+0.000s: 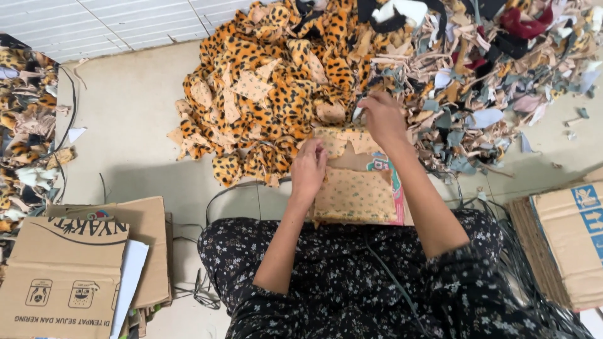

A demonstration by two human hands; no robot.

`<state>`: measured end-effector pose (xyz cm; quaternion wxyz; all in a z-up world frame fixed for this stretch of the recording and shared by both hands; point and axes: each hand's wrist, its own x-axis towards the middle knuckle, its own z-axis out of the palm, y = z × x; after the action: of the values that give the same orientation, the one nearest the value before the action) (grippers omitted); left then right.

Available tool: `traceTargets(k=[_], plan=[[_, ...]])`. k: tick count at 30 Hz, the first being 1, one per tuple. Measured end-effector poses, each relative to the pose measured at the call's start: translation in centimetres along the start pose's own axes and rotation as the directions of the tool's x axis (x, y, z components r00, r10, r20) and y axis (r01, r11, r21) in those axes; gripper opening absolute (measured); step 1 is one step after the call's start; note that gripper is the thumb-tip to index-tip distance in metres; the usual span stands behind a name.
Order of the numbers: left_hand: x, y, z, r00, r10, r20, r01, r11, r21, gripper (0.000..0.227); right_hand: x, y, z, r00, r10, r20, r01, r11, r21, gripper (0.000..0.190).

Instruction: The person sorts through and separates small leopard-print fabric scraps from a large pile on the floor, placing them into a small cardboard box and occasionally using shears to trim them.

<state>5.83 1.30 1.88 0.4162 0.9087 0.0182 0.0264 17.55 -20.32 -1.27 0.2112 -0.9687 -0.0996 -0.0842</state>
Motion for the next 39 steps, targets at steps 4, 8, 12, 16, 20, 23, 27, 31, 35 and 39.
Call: traceTargets(k=[4, 8, 12, 16, 20, 23, 27, 31, 35, 39], plan=[[4.0, -1.6, 1.5, 0.999, -0.021, -0.035, 0.022, 1.000, 0.016, 0.020, 4.7, -4.3, 3.1, 0.979, -0.002, 0.203, -0.008, 0.999, 0.047, 0.023], [6.7, -2.7, 1.7, 0.985, -0.155, -0.079, 0.151, 0.987, -0.045, 0.019, 6.7, -7.6, 7.1, 0.939, 0.016, 0.345, -0.117, 0.955, 0.274, 0.022], [7.8, -4.6, 1.3, 0.949, -0.293, -0.113, 0.280, 0.953, -0.117, 0.027, 8.2, -7.4, 15.1, 0.851, 0.320, 0.415, -0.488, 0.775, 0.402, 0.047], [8.4, -5.3, 0.3, 0.928, -0.350, -0.129, 0.322, 0.926, -0.195, 0.029, 7.5, -9.9, 14.6, 0.869, 0.359, 0.340, -0.490, 0.716, 0.497, 0.048], [8.9, -3.2, -1.5, 0.900, -0.435, -0.012, 0.312, 0.665, -0.679, 0.045, 6.7, -12.2, 8.5, 0.897, 0.245, 0.368, -0.440, 0.557, 0.704, 0.029], [9.3, -3.3, -0.7, 0.912, -0.383, 0.149, 0.236, 0.191, -0.953, 0.048, 5.2, -12.0, 3.5, 0.892, 0.125, 0.435, -0.453, 0.275, 0.848, 0.021], [10.5, -4.2, 2.5, 0.952, -0.237, 0.192, 0.186, -0.047, -0.981, 0.021, 4.0, -10.5, -1.4, 0.897, 0.035, 0.442, -0.440, 0.179, 0.880, 0.028], [8.4, 0.5, 0.9, 0.954, -0.225, 0.198, 0.240, 0.178, -0.954, 0.008, 2.2, -8.1, -3.3, 0.914, 0.077, 0.398, -0.396, 0.381, 0.835, 0.027], [8.1, 0.7, 3.5, 0.908, -0.355, 0.221, 0.272, 0.100, -0.957, 0.019, -1.8, -8.1, -3.8, 0.991, 0.133, -0.028, -0.090, 0.796, 0.598, 0.036], [8.2, 1.2, 6.1, 0.906, -0.360, 0.221, 0.291, 0.152, -0.945, 0.022, -6.6, -11.3, -5.5, 0.995, 0.045, -0.090, 0.008, 0.856, 0.517, 0.058]])
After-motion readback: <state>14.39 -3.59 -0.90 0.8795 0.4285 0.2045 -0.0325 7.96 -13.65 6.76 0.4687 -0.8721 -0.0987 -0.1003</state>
